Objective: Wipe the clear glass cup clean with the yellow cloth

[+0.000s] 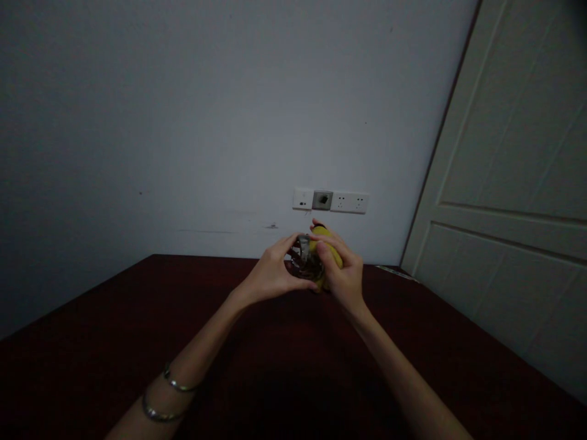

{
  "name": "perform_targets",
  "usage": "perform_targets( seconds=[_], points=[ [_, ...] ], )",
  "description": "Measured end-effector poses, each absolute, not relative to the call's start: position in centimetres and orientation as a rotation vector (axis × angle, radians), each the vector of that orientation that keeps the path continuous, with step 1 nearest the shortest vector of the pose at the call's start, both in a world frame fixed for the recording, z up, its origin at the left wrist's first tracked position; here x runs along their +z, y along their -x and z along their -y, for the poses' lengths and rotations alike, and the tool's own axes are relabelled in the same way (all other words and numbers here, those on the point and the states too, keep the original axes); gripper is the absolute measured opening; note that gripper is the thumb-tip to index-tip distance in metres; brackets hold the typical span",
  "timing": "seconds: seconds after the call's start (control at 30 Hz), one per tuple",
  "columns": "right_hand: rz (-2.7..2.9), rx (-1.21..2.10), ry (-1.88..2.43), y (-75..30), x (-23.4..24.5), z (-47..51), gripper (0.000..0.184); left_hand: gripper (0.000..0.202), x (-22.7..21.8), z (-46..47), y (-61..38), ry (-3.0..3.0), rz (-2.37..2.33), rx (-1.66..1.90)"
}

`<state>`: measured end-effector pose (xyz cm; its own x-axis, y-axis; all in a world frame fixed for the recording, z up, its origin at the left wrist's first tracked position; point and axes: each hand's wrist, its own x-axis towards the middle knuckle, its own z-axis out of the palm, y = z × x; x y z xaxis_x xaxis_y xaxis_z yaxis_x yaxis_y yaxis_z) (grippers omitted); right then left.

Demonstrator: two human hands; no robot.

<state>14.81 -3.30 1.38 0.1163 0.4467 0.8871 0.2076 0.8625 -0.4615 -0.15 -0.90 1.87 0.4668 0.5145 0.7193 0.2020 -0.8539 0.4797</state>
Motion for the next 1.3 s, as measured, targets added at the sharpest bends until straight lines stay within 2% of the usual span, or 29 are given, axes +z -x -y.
perform_targets(
  seconds=[0.13,0.37,0.5,0.63,0.9,1.0,1.13,1.3],
  points=[
    [1.707,-0.063,0.545,-15.4,1.9,4.1,0.019,0.077,1.6,0.7,0.2,-2.458,-0.596,1.389],
    [1.532,0.019,0.669,-14.9,2.1,3.7,0.018,0.071,1.8,0.8,0.2,-2.665,-0.51,1.35],
    [1.61,-0.103,0.602,-15.1,1.6,3.7,0.021,0.07,1.7,0.6,0.1,-2.626,-0.557,1.398],
    [1.776,-0.204,0.471,-15.6,1.4,4.0,0.025,0.077,1.7,0.5,0.3,-2.474,-0.584,1.444],
    [1.479,0.152,0.582,-15.4,2.0,4.0,0.019,0.086,2.6,1.9,0.1,-2.227,-0.581,1.274],
    [1.499,0.078,0.571,-15.3,1.9,4.2,0.019,0.087,2.5,1.9,0.0,-2.089,-0.581,1.236],
    [1.698,-0.119,0.471,-15.3,1.5,4.6,0.023,0.072,2.2,1.7,0.0,-1.982,-0.631,1.185],
    [1.534,0.04,0.534,-15.1,1.8,4.3,0.019,0.074,2.3,1.7,0.1,-2.054,-0.618,1.231]
  ],
)
